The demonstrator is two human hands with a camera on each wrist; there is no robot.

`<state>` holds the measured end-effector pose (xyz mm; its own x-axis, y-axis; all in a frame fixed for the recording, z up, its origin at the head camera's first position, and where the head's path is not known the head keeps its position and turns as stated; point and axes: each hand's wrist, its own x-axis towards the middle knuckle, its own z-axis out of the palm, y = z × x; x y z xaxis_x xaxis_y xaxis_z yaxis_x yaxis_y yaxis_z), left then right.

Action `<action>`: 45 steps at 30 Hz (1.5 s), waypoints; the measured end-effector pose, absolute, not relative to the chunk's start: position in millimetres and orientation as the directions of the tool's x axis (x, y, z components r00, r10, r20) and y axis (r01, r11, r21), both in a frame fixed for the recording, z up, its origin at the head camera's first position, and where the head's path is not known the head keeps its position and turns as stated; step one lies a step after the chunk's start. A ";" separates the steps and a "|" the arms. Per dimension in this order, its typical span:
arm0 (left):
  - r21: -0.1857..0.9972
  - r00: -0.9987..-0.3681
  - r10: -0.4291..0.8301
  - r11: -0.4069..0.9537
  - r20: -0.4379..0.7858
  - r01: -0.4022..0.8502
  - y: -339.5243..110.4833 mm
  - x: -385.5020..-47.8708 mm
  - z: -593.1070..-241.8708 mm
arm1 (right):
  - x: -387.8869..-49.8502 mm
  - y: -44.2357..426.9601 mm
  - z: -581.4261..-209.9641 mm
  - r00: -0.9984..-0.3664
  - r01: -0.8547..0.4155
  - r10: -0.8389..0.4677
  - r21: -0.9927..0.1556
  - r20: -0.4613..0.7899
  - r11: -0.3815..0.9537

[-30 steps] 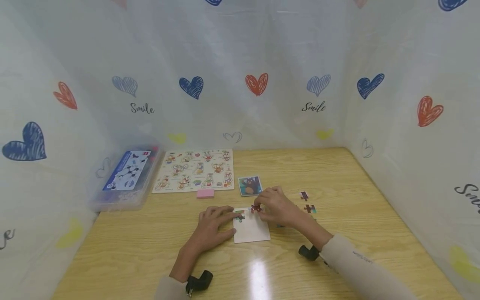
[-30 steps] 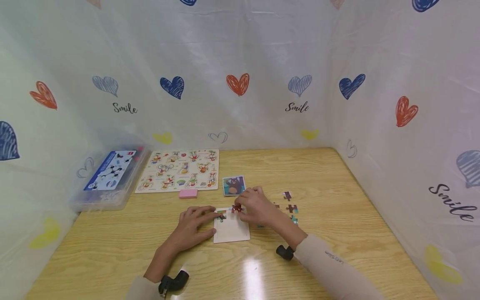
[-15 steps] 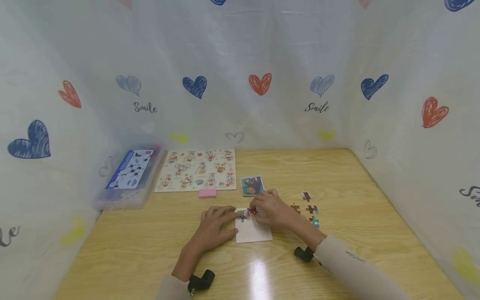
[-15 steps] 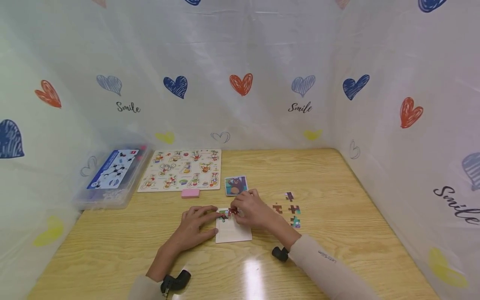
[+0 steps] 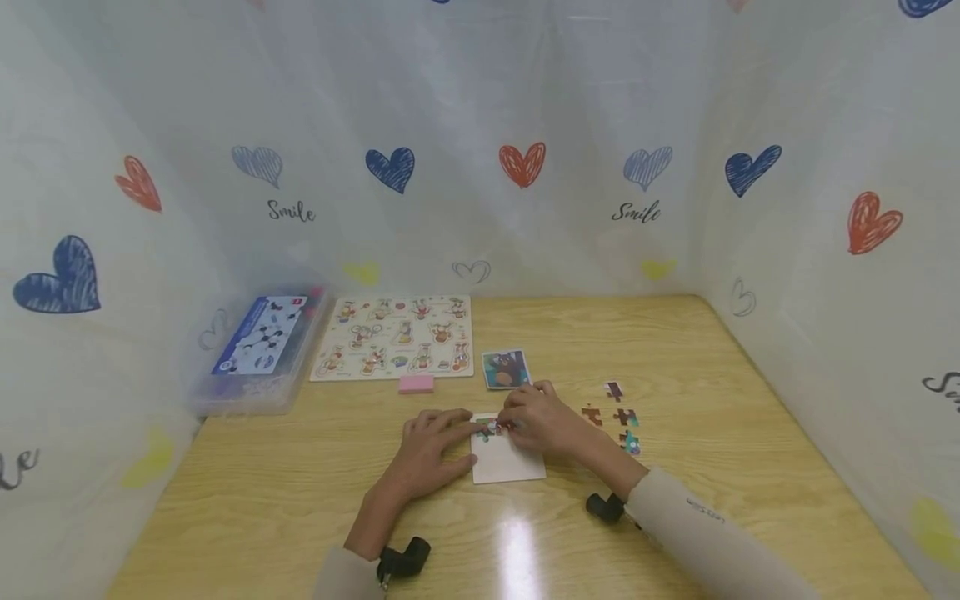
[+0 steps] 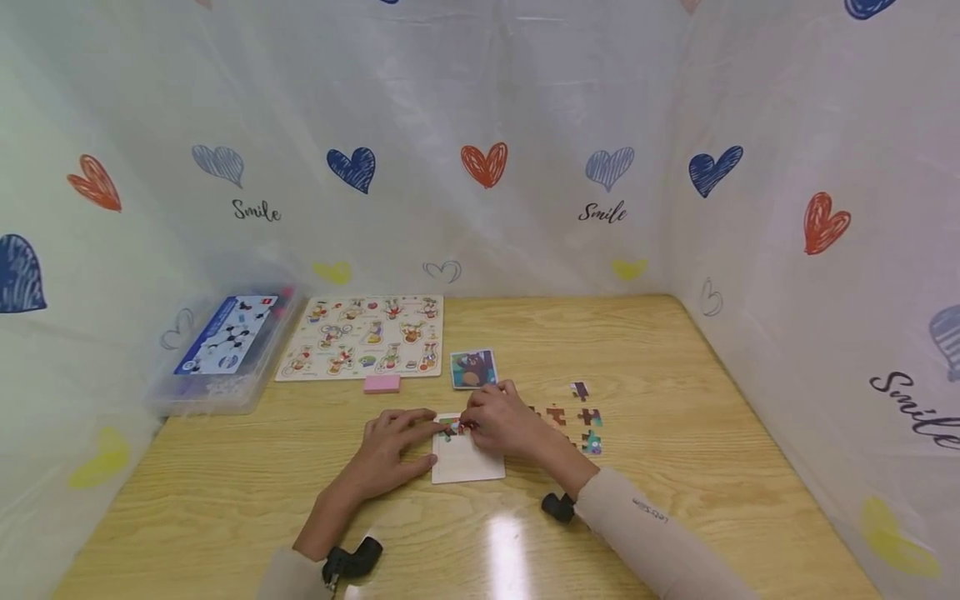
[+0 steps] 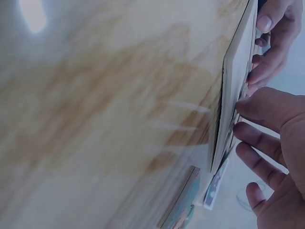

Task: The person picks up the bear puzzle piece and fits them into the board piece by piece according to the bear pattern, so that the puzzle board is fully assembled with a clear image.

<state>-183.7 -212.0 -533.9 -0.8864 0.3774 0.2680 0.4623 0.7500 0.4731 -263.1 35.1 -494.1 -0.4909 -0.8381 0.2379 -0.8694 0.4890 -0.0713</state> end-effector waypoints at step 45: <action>0.353 -0.879 0.405 0.807 0.251 0.473 -181.3 -196.3 -532.8 | -290.9 176.3 -473.5 -0.752 -0.656 -0.589 -0.259 0.294 0.709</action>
